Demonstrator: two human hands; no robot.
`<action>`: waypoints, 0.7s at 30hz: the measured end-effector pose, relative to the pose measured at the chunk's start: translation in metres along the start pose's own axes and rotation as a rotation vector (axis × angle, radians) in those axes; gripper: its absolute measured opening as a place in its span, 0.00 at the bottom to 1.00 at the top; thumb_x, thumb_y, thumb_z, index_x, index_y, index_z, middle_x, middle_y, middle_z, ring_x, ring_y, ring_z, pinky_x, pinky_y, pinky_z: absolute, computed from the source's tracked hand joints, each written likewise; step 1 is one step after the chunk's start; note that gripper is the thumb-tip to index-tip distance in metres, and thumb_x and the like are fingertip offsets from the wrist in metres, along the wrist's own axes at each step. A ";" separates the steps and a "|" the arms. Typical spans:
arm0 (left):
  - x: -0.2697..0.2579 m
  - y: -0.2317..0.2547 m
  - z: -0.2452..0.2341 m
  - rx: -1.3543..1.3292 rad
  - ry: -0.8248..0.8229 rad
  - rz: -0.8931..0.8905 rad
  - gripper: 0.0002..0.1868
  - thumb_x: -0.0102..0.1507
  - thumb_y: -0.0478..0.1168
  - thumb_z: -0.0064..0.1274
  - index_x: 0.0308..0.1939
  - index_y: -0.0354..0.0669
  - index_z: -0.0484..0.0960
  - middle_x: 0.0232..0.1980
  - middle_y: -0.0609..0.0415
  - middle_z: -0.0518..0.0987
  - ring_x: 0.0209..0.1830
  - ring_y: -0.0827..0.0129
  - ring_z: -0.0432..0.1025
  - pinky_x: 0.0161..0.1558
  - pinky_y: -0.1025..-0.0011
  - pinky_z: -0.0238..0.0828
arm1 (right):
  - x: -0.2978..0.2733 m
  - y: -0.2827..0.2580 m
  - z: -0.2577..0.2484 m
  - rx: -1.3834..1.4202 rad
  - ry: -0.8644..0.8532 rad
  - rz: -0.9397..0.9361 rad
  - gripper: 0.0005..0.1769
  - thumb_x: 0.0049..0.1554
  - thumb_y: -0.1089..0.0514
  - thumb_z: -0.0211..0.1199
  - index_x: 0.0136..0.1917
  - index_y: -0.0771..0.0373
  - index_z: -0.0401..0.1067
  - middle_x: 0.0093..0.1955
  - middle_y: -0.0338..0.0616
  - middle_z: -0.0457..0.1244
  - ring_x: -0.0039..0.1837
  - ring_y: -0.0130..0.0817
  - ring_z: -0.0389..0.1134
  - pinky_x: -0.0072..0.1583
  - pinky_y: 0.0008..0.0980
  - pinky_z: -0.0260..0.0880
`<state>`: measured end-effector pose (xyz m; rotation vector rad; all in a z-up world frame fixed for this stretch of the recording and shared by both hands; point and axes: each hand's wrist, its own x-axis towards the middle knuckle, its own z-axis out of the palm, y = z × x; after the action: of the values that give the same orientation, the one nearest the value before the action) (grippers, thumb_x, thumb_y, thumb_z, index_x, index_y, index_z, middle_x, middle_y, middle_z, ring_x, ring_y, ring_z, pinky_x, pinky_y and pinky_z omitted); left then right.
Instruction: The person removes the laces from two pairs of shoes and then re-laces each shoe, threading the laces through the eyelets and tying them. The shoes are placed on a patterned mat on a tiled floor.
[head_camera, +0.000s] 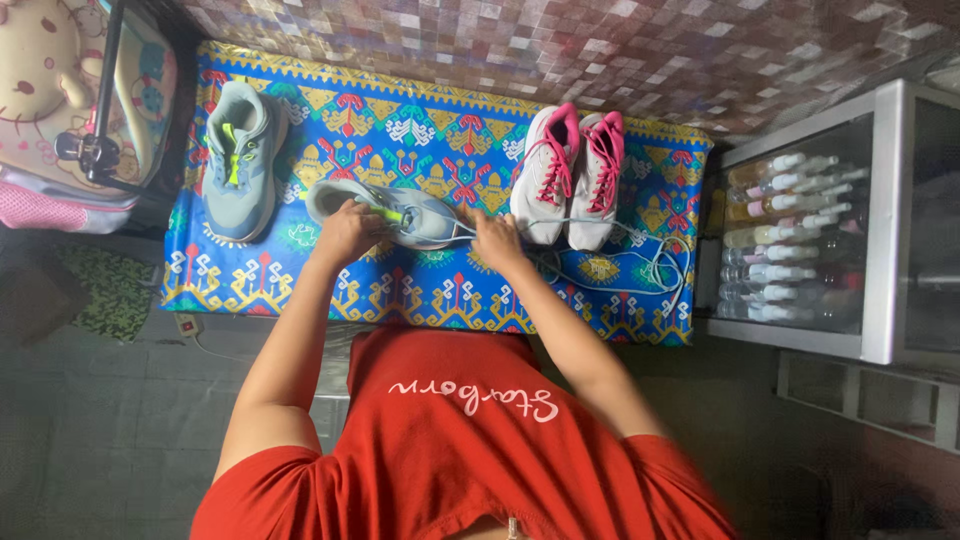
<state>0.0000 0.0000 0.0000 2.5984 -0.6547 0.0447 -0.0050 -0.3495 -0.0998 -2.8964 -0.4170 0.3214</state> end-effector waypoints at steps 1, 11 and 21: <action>0.001 0.002 -0.002 0.000 -0.005 0.005 0.12 0.54 0.45 0.67 0.41 0.52 0.88 0.42 0.57 0.80 0.48 0.57 0.73 0.45 0.59 0.76 | -0.008 0.014 -0.009 0.104 -0.062 0.038 0.21 0.61 0.51 0.61 0.66 0.55 0.66 0.55 0.50 0.72 0.60 0.46 0.72 0.69 0.48 0.61; 0.030 0.010 -0.031 -0.037 -0.010 0.338 0.11 0.56 0.38 0.59 0.42 0.54 0.88 0.47 0.59 0.80 0.49 0.58 0.72 0.48 0.62 0.73 | -0.189 0.235 -0.126 1.224 0.283 0.565 0.09 0.62 0.59 0.56 0.43 0.65 0.73 0.35 0.33 0.63 0.33 0.16 0.55 0.35 0.19 0.51; 0.124 0.031 0.007 0.533 -0.045 0.746 0.06 0.50 0.41 0.53 0.25 0.55 0.86 0.55 0.62 0.80 0.59 0.63 0.69 0.59 0.65 0.66 | -0.294 0.232 -0.183 1.684 0.239 0.725 0.08 0.60 0.56 0.61 0.51 0.60 0.75 0.31 0.29 0.54 0.33 0.18 0.54 0.39 0.22 0.55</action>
<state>0.0954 -0.0821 0.0241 2.6579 -1.7964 0.4465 -0.1769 -0.6851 0.0773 -1.2520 0.6784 0.2134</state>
